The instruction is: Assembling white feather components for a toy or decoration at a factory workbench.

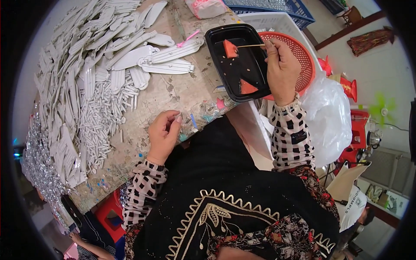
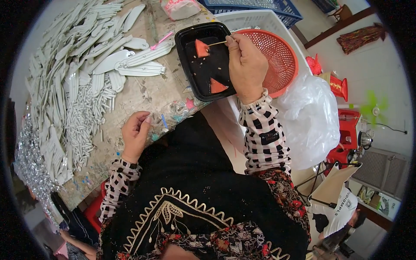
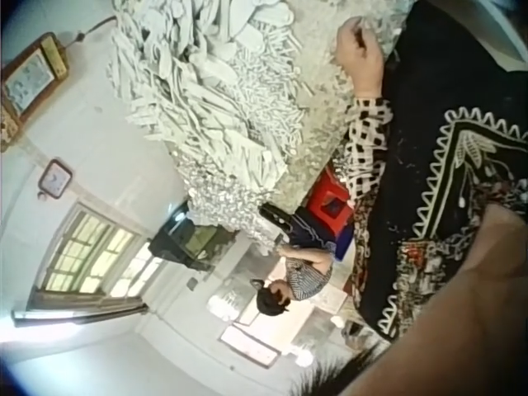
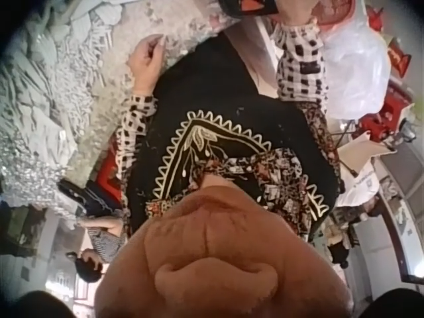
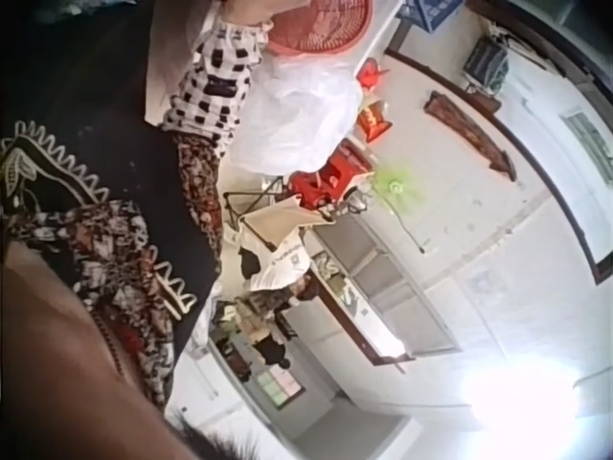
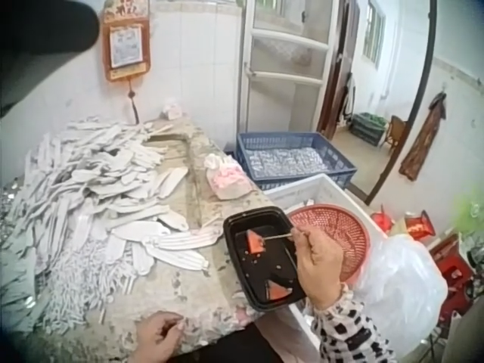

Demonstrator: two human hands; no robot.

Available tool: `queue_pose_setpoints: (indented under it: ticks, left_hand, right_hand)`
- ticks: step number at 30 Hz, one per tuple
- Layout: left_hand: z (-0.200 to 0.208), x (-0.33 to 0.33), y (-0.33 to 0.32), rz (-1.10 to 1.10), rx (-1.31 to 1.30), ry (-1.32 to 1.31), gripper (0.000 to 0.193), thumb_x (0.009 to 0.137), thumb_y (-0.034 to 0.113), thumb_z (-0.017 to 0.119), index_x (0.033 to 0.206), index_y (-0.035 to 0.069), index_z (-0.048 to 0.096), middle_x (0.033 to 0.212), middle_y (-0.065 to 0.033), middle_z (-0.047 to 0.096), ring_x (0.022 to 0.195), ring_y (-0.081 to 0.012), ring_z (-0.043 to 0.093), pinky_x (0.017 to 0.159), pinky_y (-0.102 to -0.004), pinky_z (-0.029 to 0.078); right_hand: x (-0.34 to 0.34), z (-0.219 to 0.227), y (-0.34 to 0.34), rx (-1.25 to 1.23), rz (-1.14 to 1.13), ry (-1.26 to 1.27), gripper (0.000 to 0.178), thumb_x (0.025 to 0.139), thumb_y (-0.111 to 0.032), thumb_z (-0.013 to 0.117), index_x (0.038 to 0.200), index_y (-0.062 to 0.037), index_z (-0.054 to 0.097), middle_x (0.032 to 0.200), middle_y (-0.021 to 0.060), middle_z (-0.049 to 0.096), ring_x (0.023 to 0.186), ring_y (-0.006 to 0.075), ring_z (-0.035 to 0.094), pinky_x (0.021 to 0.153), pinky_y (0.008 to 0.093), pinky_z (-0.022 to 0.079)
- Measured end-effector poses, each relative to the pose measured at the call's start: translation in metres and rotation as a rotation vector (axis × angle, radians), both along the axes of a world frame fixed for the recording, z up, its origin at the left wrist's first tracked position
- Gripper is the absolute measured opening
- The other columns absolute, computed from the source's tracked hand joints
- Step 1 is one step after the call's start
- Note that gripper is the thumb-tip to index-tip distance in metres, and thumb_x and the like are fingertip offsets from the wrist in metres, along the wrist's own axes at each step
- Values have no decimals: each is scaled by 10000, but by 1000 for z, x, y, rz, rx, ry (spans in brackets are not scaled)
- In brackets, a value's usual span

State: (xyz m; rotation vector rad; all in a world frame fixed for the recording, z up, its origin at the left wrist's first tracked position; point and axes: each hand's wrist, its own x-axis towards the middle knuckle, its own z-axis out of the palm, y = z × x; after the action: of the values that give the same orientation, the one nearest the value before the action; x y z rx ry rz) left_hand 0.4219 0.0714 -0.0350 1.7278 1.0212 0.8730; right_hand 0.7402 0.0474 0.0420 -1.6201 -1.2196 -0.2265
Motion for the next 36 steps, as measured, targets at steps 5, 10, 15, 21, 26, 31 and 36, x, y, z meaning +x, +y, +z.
queue_pose_setpoints:
  ticks: [5, 10, 15, 21, 26, 31, 36]
  left_hand:
    - [4, -2, -1, 7, 7, 18, 176, 861, 83, 654, 1015, 2, 630, 791, -35, 609, 640, -65, 534, 594, -217, 450]
    - [5, -3, -2, 6, 30, 16, 175, 861, 84, 653, 1014, 2, 632, 790, -39, 610, 640, -69, 539, 598, -219, 454]
    - [4, -5, -5, -6, -1, 47, 163, 895, 63, 608, 1040, -9, 624, 833, -3, 620, 701, -43, 526, 653, -195, 446]
    - [-1, -4, -5, 15, 22, 13, 174, 861, 96, 655, 1008, 4, 636, 781, -33, 600, 653, -77, 543, 607, -226, 458]
    - [-4, -7, -5, 20, -7, -7, 176, 860, 102, 658, 1005, 5, 638, 778, -32, 599, 654, -77, 542, 606, -226, 457]
    - [-1, -8, -4, 20, -19, -17, 175, 858, 102, 659, 1003, 6, 638, 774, -31, 601, 648, -74, 539, 604, -224, 454]
    - [2, -8, -5, 9, 8, 2, 171, 858, 96, 654, 1004, 8, 637, 776, -27, 603, 652, -67, 539, 608, -220, 455]
  right_hand:
    - [-7, 11, -6, -10, 14, 46, 174, 935, -159, 608, 1010, -8, 650, 807, 24, 658, 635, 63, 555, 577, 196, 455]
    - [-5, 4, -8, -16, 42, 33, 177, 939, -162, 602, 1009, -6, 650, 821, 23, 660, 642, 73, 560, 594, 201, 468]
    - [-9, 2, 0, 16, 75, -28, 170, 938, -152, 602, 997, 0, 649, 805, 32, 663, 657, 77, 572, 599, 209, 473]
    - [-14, 10, 9, -7, 57, -154, 170, 923, -161, 611, 983, -7, 651, 762, 73, 662, 653, 134, 612, 604, 248, 477]
    - [-19, 12, 13, -45, 64, -206, 163, 918, -175, 606, 983, -35, 659, 766, 95, 669, 662, 197, 640, 614, 269, 483]
    - [-19, 6, 17, -76, 41, -210, 182, 924, -189, 600, 997, -34, 659, 775, 81, 680, 654, 170, 637, 614, 260, 486]
    - [-9, 2, 19, -76, 110, 294, 237, 938, -211, 591, 1016, 7, 639, 834, 68, 694, 644, 98, 595, 602, 218, 466]
